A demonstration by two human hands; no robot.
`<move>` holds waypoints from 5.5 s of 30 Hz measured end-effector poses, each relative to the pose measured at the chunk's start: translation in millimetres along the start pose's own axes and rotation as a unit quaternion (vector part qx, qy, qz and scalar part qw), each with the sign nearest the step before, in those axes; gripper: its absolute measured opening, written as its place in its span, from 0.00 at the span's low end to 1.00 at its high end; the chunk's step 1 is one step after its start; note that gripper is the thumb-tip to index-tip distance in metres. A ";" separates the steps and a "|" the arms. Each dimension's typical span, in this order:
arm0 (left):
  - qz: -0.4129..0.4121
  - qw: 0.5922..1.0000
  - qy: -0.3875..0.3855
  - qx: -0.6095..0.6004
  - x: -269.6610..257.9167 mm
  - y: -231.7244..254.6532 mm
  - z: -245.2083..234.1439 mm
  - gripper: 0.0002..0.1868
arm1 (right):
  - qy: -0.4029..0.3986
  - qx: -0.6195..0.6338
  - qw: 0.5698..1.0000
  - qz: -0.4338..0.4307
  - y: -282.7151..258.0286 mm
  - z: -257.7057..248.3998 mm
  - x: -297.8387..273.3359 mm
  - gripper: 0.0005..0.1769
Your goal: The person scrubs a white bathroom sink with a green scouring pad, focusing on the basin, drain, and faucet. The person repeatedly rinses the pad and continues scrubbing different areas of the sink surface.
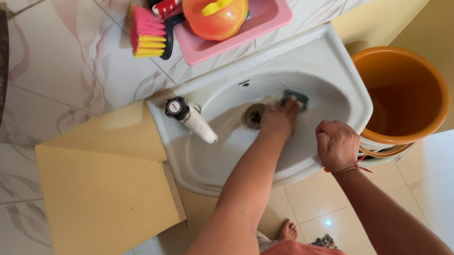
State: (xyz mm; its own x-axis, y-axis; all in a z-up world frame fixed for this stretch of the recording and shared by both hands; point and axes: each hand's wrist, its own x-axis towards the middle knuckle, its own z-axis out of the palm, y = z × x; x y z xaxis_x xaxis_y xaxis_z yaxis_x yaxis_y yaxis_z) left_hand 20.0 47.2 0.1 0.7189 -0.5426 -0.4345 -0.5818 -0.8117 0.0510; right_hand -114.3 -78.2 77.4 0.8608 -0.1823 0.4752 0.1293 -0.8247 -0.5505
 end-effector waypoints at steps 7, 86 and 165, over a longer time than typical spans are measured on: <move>0.118 0.987 0.037 -0.107 10.7 15.2 12.3 0.40 | 0.004 0.004 1.000 0.003 6.3 0.3 -0.4 0.09; -0.127 0.982 0.057 0.129 -60.2 -141.8 107.1 0.19 | -0.005 -0.052 0.997 -0.055 22.2 5.9 -10.6 0.07; 0.038 0.967 -0.029 -0.249 -137.9 -80.3 43.2 0.31 | -0.003 -0.065 0.996 -0.053 7.2 0.7 -0.3 0.06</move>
State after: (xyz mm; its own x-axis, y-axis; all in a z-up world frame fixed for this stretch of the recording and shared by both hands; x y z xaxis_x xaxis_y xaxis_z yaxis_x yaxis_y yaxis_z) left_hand -48.9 196.5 17.0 0.6503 -0.6043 -0.4604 -0.3669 -0.7805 0.5062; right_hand -113.3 -83.7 72.8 0.8483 -0.0886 0.5220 0.1541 -0.9020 -0.4034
